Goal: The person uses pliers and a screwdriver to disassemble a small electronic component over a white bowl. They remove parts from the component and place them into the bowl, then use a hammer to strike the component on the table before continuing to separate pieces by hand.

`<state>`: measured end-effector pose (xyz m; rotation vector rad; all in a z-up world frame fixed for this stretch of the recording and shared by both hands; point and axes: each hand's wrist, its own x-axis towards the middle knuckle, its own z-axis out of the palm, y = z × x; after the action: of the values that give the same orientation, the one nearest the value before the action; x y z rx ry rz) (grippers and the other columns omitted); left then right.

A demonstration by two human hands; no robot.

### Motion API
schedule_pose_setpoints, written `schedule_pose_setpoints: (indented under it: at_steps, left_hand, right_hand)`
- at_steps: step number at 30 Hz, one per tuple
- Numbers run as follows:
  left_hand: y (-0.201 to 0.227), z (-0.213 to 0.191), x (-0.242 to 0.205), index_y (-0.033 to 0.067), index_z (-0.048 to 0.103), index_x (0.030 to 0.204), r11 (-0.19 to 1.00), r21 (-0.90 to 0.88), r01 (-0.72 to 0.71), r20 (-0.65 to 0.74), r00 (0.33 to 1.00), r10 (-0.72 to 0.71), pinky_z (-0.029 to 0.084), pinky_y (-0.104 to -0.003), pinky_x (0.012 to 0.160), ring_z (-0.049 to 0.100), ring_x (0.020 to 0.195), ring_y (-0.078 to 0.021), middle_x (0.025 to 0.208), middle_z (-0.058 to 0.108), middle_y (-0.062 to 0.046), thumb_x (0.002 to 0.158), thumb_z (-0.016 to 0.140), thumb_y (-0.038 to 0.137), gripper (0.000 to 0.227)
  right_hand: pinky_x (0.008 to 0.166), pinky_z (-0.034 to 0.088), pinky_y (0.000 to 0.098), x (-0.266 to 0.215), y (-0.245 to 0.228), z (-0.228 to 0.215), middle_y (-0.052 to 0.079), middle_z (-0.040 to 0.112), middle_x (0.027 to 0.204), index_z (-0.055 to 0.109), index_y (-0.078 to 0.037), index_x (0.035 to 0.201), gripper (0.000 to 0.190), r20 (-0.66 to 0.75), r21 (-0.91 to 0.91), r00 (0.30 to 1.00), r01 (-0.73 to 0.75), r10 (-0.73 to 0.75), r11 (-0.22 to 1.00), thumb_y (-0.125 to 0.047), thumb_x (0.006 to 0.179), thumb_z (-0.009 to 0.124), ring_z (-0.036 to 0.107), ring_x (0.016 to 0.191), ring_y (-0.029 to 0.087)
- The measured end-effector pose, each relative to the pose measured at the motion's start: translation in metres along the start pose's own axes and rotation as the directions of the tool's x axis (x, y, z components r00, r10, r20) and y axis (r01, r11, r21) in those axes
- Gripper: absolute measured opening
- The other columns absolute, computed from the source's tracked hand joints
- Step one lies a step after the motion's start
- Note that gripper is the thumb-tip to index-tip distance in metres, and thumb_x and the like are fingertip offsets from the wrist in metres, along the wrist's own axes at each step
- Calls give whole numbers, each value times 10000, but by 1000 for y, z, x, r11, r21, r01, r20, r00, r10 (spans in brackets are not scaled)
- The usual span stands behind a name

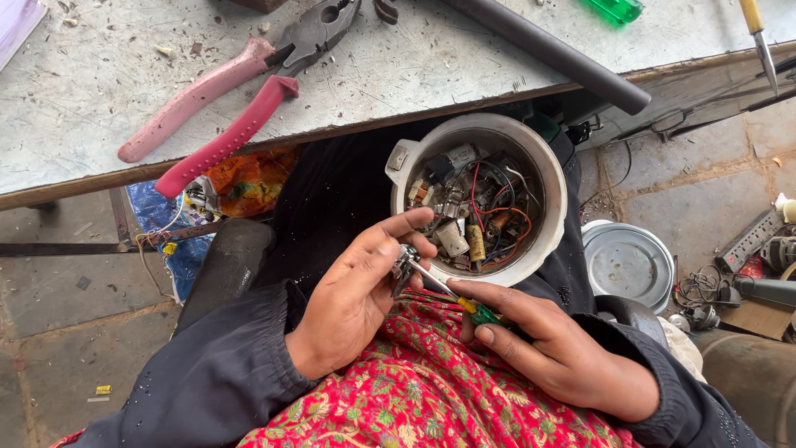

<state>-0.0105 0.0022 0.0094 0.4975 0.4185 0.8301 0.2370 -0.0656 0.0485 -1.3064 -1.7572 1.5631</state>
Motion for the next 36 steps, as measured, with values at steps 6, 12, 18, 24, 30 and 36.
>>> schedule_pose_setpoints:
  at_steps: [6,12,18,24,30,36]
  left_hand:
    - [-2,-2,-2,-12,466,1508,989,124,-85,22,996,82,476,-304,930,528,1049,-133,1172,565,-83,1142,404,204,429]
    - [3,5,-3,9,454,1479,975,215,-48,-9,999,51,547,-304,919,581,1077,-129,1139,571,-70,1100,369,221,443]
    - [3,3,-4,-1,467,1507,976,204,-79,22,997,76,513,-288,867,540,999,-124,1146,553,-69,1127,390,194,434]
    - [-1,3,-6,21,398,1597,880,416,-227,75,974,216,468,-232,849,493,938,-89,1134,531,-39,1136,379,143,477]
    - [2,6,-10,77,356,1632,772,590,-234,100,971,217,455,-199,818,460,896,-67,1126,514,-20,1126,375,104,507]
    - [-1,2,-7,79,385,1616,707,667,-237,95,968,234,471,-202,798,465,881,-66,1123,502,-10,1109,395,83,506]
  right_hand:
    - [855,565,319,-1,1,1,73,768,1022,460,-34,1534,534,-14,-31,998,67,-68,997,-119,1016,563,732,924,167]
    - [840,572,319,-2,-2,2,78,766,1027,465,-30,1527,530,-3,-12,999,49,-49,999,-122,1014,563,725,909,165]
    - [860,560,318,-6,9,2,79,766,1059,459,-16,1536,518,-1,26,996,90,-90,996,-120,1037,548,713,931,169]
    - [515,404,204,-6,15,3,77,718,954,448,-66,1561,550,169,706,968,-250,184,663,-134,1026,554,516,574,44]
    - [724,571,359,7,-7,13,141,695,1101,514,-38,1441,518,-115,-414,874,390,-472,823,-45,936,627,726,884,290]
    - [619,557,387,6,-11,16,119,684,1023,600,-75,1398,623,-101,-753,900,209,-424,624,-15,785,693,697,733,280]
